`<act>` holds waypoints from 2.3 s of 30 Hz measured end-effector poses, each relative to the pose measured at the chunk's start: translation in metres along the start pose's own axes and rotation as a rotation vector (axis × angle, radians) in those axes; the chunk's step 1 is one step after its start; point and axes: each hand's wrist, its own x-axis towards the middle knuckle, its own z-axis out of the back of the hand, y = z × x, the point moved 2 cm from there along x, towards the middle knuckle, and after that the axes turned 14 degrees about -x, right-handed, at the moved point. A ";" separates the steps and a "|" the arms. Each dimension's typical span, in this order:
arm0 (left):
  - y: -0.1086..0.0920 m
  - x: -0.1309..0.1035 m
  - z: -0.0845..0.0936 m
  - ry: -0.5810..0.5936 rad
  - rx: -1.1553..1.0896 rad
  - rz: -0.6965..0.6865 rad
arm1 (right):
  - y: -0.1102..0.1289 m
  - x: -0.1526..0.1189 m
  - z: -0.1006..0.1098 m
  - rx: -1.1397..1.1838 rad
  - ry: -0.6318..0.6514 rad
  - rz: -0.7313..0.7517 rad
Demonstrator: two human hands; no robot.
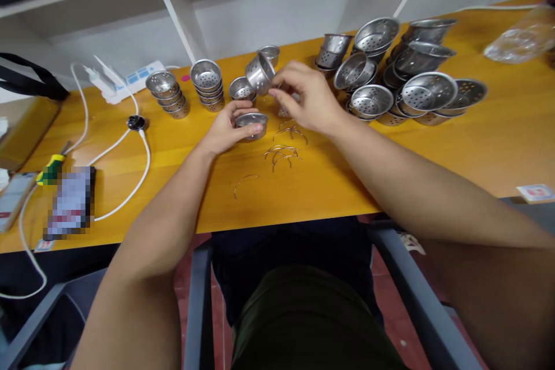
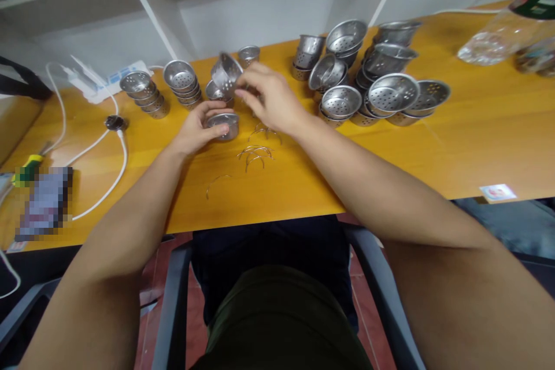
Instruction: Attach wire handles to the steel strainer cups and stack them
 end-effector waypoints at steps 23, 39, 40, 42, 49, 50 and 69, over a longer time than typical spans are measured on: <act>0.004 -0.001 -0.012 0.032 0.085 -0.190 | 0.024 0.036 0.012 -0.059 0.287 0.228; -0.013 -0.004 -0.022 0.143 0.221 -0.197 | 0.042 -0.007 -0.001 0.074 0.266 0.137; -0.013 -0.004 -0.023 0.135 0.193 -0.197 | 0.041 -0.008 -0.003 0.094 0.240 0.114; -0.014 -0.005 -0.023 0.139 0.127 -0.177 | 0.037 -0.009 -0.005 0.192 0.196 0.091; -0.017 -0.008 -0.020 0.219 0.069 -0.143 | 0.042 -0.013 -0.004 0.171 0.181 0.128; -0.017 -0.008 -0.020 0.225 0.070 -0.154 | 0.045 -0.013 -0.006 0.162 0.174 0.117; -0.042 0.003 0.134 -0.579 0.552 -0.625 | 0.039 -0.030 -0.003 0.041 0.613 0.258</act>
